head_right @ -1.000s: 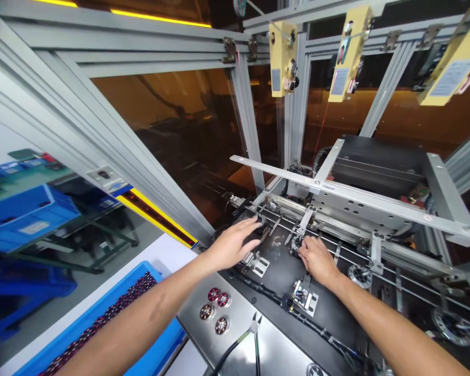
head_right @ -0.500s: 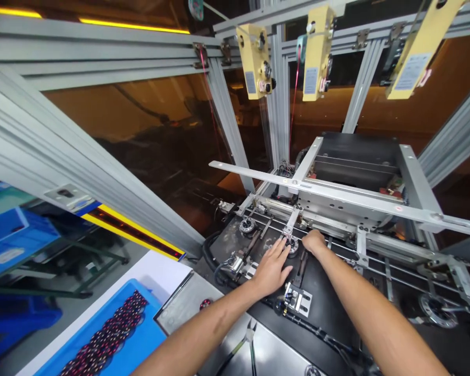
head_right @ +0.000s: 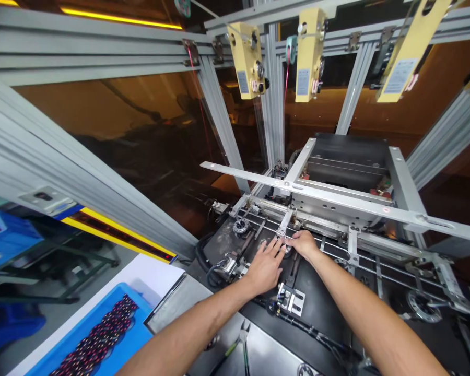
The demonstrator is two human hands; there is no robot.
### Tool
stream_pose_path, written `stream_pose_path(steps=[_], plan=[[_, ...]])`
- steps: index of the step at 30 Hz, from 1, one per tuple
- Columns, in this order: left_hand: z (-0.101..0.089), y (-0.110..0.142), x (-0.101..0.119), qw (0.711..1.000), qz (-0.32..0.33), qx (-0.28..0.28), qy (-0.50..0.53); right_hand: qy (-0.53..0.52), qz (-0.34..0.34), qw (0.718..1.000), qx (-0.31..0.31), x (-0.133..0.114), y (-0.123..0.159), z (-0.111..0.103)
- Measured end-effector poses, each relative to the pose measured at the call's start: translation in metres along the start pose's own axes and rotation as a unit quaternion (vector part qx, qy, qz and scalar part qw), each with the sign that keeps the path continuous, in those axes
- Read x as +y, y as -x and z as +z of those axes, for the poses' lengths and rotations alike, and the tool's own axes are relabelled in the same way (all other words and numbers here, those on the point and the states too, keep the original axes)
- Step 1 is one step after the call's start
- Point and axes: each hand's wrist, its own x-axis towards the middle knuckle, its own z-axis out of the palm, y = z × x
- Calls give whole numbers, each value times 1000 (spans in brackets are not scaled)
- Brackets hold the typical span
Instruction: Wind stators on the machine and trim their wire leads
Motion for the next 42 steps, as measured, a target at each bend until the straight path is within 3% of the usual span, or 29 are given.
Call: stream_pose_path(steps=[3, 6, 8, 11, 13, 17, 20, 24, 27, 31, 36, 39, 42], plan=[[-2, 1, 0, 1000, -5, -14, -11, 21, -74, 997, 19, 6, 49, -26], [-4, 1, -1, 999, -5, -30, -10, 47, -126, 990, 31, 38, 111, -73], [-6, 0, -3, 999, -2, -41, -4, 70, -108, 989, 75, 68, 141, -107], [-11, -4, -7, 999, 1, -54, 8, 122, -62, 978, 155, 105, 152, -136], [-18, -6, -6, 998, -2, -59, 16, 148, -64, 975, 151, 117, 143, -135], [-40, 2, 12, 999, -31, -26, 25, 167, -58, 981, 85, 122, 118, -106], [-54, 16, 45, 999, -32, 26, 34, 165, -6, 986, 33, 126, 106, -96], [-58, 28, 97, 996, 37, 44, 66, 136, 43, 990, -10, 135, 95, -110], [-46, 26, 127, 993, 72, 30, 83, 123, 71, 990, -27, 136, 83, -122], [-18, 14, 149, 994, 71, 6, 86, 125, 101, 986, -33, 131, 60, -119], [17, -5, 156, 997, 32, -15, 70, 128, 132, 983, 22, 129, 38, -113], [29, -16, 157, 998, 22, -21, 60, 107, 124, 984, 66, 132, 41, -116], [34, -26, 156, 998, 23, -34, 49, 62, 91, 992, 62, 135, 53, -114]])
